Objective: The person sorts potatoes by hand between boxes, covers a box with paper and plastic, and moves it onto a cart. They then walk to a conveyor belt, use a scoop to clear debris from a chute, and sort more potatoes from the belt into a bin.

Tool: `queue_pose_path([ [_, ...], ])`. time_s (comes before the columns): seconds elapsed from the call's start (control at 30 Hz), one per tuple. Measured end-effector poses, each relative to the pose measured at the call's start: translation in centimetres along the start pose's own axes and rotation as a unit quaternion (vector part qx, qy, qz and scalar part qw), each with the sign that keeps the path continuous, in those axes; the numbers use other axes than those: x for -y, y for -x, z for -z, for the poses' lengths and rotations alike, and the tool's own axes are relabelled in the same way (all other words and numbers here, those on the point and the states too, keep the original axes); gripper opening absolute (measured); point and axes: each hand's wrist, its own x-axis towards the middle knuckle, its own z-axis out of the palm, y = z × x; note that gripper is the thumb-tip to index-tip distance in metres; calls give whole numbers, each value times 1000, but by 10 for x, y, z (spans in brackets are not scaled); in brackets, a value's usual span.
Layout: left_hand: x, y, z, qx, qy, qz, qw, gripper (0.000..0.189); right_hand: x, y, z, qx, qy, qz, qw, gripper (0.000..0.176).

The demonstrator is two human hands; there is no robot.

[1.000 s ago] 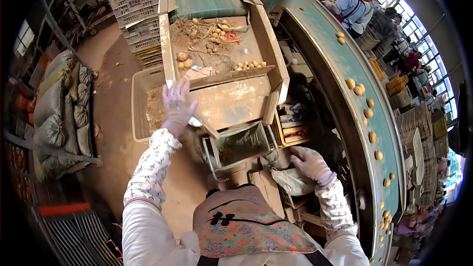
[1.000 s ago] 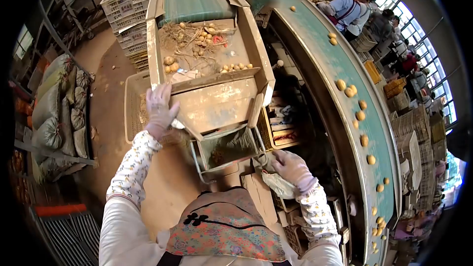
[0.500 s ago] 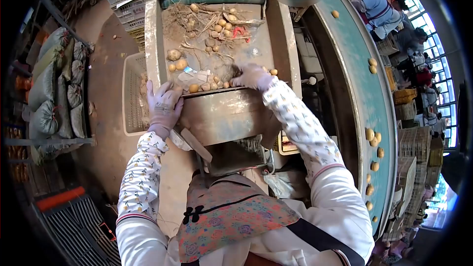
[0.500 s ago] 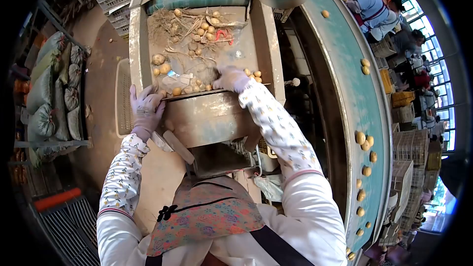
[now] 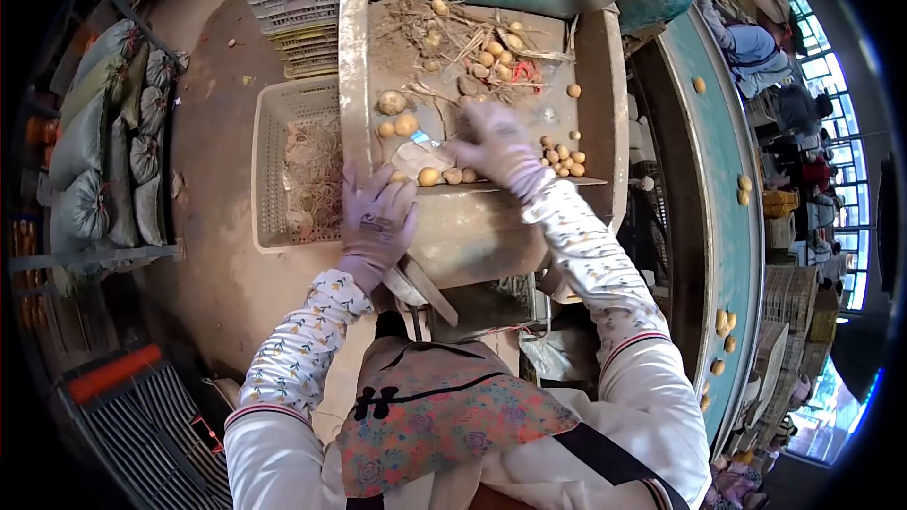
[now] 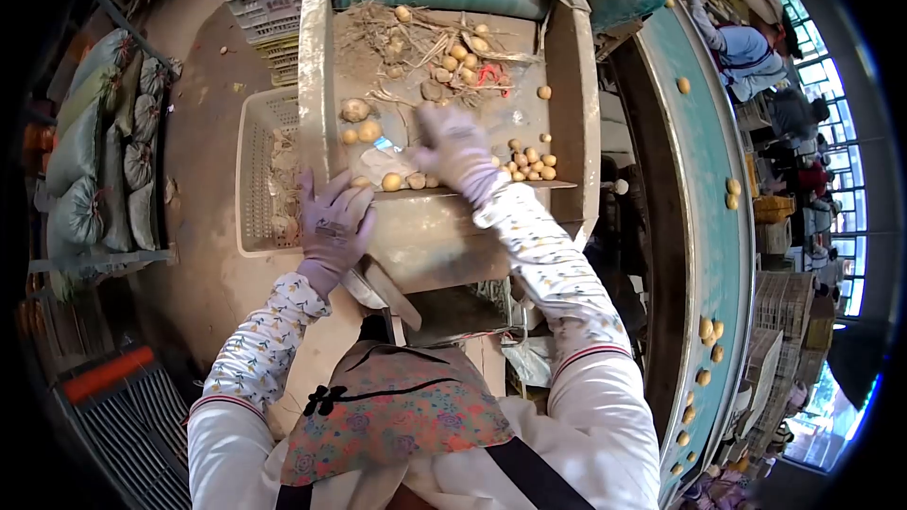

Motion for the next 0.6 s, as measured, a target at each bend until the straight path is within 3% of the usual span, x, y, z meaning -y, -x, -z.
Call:
queue_pose_path([
  [0.07, 1, -2, 3, 16, -9, -4, 1000, 25, 17, -9, -28, 113, 43, 82, 989, 47],
  [0.1, 1, -3, 4, 26, -5, 0, 1000, 25, 10, -23, -35, 118, 34, -2, 992, 52],
  [0.13, 1, -3, 5, 36, 0, 4, 999, 26, -11, -34, -42, 88, 96, -88, 988, 42],
  [0.2, 2, -2, 3, 56, -14, 15, 998, 26, -29, -44, -35, 22, 96, -192, 977, 35],
  [0.23, 2, -1, 2, 67, -21, 21, 997, 26, 3, -41, -16, -34, 108, -142, 983, 31],
  [0.27, 3, 0, 1, 63, -18, 20, 998, 26, 24, -44, -11, -70, 45, -20, 996, 26],
  [0.33, 4, 1, 0, 54, -13, 16, 998, 26, 62, -65, -30, -39, 52, 45, 997, 25],
  [0.43, 3, 0, 5, 63, -12, 19, 998, 28, 86, -97, -60, 37, 7, -61, 997, 28],
  [0.53, 5, 0, 4, 62, -13, 19, 998, 28, 69, -93, -75, -34, -105, -75, 991, 29],
  [0.6, 6, 4, -3, 31, -12, 12, 999, 28, 91, -70, -42, -200, -160, -104, 961, 27],
])
